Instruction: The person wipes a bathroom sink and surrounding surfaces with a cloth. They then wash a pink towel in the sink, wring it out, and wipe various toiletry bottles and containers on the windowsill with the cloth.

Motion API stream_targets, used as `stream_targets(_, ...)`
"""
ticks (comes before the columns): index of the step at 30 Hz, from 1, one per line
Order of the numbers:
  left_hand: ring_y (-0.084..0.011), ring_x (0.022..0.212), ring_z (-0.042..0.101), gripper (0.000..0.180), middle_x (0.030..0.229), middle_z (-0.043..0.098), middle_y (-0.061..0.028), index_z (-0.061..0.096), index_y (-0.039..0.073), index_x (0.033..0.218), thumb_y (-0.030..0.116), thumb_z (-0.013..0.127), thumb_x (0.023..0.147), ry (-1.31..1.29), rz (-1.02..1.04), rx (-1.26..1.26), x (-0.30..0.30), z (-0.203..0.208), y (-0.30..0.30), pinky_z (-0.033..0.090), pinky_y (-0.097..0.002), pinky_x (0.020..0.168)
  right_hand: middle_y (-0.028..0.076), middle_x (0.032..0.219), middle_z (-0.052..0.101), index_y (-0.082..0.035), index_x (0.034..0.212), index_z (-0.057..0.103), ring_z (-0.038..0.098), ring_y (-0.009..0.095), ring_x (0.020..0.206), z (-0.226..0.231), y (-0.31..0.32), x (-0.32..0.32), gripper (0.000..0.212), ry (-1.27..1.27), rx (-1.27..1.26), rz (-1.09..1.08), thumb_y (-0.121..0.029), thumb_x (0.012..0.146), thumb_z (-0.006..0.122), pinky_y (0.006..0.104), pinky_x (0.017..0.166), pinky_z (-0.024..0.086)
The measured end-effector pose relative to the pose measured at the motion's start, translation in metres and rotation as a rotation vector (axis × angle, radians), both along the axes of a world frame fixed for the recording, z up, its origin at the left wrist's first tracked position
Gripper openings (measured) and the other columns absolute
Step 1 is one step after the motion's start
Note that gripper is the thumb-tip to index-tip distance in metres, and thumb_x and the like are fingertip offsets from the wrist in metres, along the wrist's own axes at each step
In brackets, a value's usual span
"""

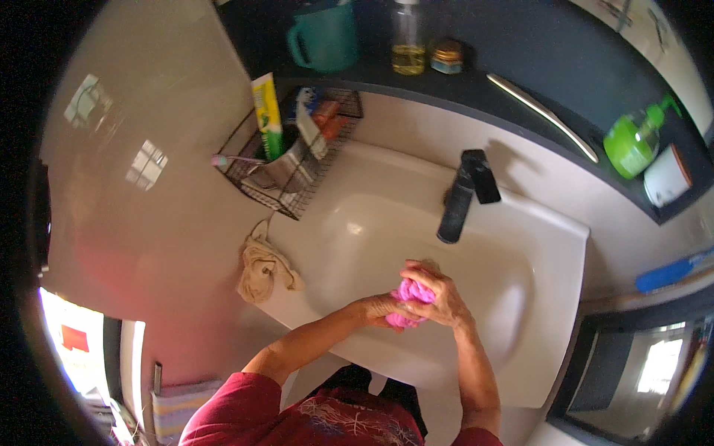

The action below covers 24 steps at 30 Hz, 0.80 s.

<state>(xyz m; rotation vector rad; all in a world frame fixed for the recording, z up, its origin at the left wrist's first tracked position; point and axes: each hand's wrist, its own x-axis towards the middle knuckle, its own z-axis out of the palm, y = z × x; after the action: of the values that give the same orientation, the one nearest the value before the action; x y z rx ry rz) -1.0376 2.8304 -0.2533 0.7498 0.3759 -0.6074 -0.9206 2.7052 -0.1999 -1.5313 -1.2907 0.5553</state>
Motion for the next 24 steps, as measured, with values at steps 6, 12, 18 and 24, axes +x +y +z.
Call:
stream_targets(6,-0.0106,0.074,0.057,0.035,0.084,0.060,0.0008,0.059,0.014,0.097,0.018,0.080,0.069,-0.118,-0.079,-0.009,0.010,0.016,-0.001,0.043,-0.0252,0.052,0.009,0.098,0.064,-0.004,0.090,0.066,0.064,0.025,0.084,0.019,0.010,0.005,0.022,-0.093,-0.058,0.019,-0.005,0.070,0.073,0.0357,0.074,0.052)
stream_targets(12,-0.0107,0.061,0.056,0.036,0.070,0.057,0.0006,0.057,0.014,0.090,0.020,0.080,0.063,-0.182,0.059,0.394,0.005,0.031,-0.018,0.041,-0.0275,0.039,0.012,0.084,0.063,-0.004,0.084,0.063,0.063,0.026,0.075,0.003,0.011,0.008,0.016,-0.159,-0.229,-0.022,-0.008,0.070,0.071,0.0355,0.067,0.051)
stream_targets(18,-0.0159,0.063,0.060,0.038,0.066,0.059,-0.0043,0.059,0.009,0.089,0.031,0.078,0.064,-0.183,0.118,0.821,0.006,-0.013,-0.029,0.048,-0.0315,0.050,0.017,0.080,0.060,-0.002,0.081,0.060,0.060,0.036,0.072,-0.028,0.021,-0.011,0.013,-0.325,-0.275,-0.139,-0.012,0.073,0.066,0.0413,0.063,0.049)
stream_targets(24,-0.0270,0.092,0.061,0.052,0.098,0.062,-0.0128,0.054,0.005,0.104,0.037,0.074,0.068,-0.289,0.357,1.128,0.009,-0.037,-0.037,0.049,-0.0348,0.077,0.017,0.074,0.058,-0.002,0.076,0.057,0.058,0.036,0.069,-0.060,0.037,-0.011,0.008,-0.446,-0.214,-0.244,-0.009,0.073,0.061,0.0436,0.058,0.047)
